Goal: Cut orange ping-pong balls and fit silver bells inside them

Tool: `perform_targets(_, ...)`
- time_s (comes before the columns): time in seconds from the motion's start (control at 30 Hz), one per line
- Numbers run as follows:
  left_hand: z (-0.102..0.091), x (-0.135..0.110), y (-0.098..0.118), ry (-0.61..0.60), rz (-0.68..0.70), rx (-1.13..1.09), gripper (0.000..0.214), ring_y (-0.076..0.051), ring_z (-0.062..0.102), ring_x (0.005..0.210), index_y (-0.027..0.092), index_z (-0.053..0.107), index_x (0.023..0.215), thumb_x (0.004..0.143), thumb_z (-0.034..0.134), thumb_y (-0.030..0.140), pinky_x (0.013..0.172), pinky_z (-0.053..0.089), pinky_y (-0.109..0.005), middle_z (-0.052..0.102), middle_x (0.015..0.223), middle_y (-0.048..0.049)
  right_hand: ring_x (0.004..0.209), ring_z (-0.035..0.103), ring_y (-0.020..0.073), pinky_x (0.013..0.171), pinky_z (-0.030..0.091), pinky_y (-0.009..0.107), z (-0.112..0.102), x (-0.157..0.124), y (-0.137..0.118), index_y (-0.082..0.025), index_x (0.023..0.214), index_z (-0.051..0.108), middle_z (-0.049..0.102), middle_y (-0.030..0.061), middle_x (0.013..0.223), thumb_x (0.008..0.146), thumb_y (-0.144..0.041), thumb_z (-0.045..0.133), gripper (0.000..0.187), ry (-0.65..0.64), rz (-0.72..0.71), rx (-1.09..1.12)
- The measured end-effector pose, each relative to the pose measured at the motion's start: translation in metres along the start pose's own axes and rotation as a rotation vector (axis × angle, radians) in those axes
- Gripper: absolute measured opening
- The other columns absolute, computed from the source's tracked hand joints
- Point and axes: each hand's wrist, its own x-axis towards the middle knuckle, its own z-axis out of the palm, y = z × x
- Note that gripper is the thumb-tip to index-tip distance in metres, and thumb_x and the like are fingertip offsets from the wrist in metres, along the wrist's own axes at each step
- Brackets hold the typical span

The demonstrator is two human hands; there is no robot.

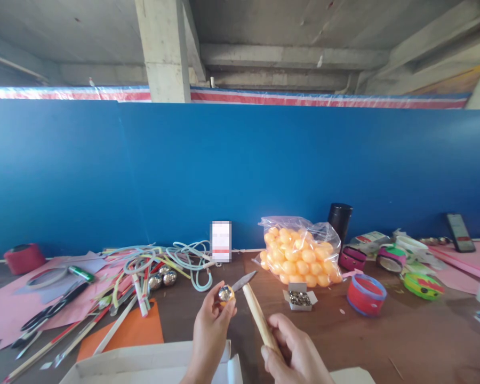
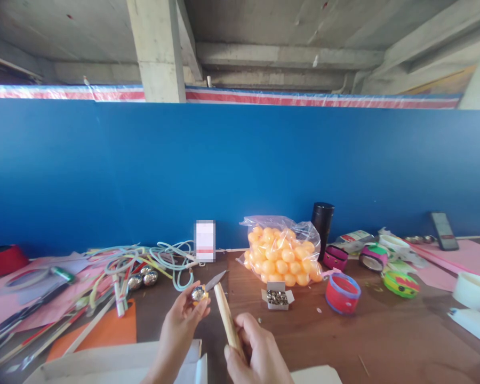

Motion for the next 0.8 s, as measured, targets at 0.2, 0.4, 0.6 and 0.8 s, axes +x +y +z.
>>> perform_targets(0.2,0.0007,-0.0035,0.0013,-0.027,0.003,-0.010,0.058,-0.023,0.068,0.086,0.014,0.055,0.114,0.063,0.075,0.035,0.075,0.058,-0.035,0.069,0.094,-0.0087,0.049,0.043,0.0095,0.047,0.034,0.019,-0.0001,-0.0001,-0.0003,-0.020,0.083,0.046,0.044,-0.0077,0.056,0.071,-0.019,0.052,0.014,-0.013,0.006,0.013)
perform_targets(0.4,0.0023,-0.0035,0.0033,-0.022,-0.001,-0.007,0.058,-0.021,0.069,0.083,0.015,0.057,0.112,0.061,0.076,0.036,0.072,0.058,-0.032,0.069,0.092,-0.0068,0.050,0.048,0.0106,0.048,0.036,0.019,-0.0011,-0.0001,-0.0015,-0.020,0.083,0.046,0.050,-0.0065,0.056,0.072,-0.019,0.052,0.013,-0.032,0.013,0.007)
perform_targets(0.6,0.0012,-0.0026,0.0012,-0.048,0.002,0.025,0.059,-0.022,0.067,0.086,0.014,0.053,0.116,0.065,0.074,0.035,0.076,0.057,-0.035,0.067,0.095,-0.0078,0.048,0.047,0.0097,0.045,0.033,0.020,-0.0007,0.0000,-0.0011,-0.021,0.083,0.044,0.046,-0.0082,0.055,0.074,-0.017,0.050,0.012,-0.038,0.011,0.022)
perform_targets(0.8,0.0007,-0.0032,0.0017,-0.045,0.002,0.045,0.060,-0.023,0.067,0.085,0.014,0.053,0.117,0.065,0.074,0.035,0.075,0.057,-0.035,0.067,0.096,-0.0087,0.049,0.048,0.0099,0.046,0.034,0.020,-0.0012,-0.0001,-0.0018,-0.021,0.084,0.044,0.050,-0.0073,0.056,0.075,-0.017,0.050,0.011,-0.027,0.009,0.016)
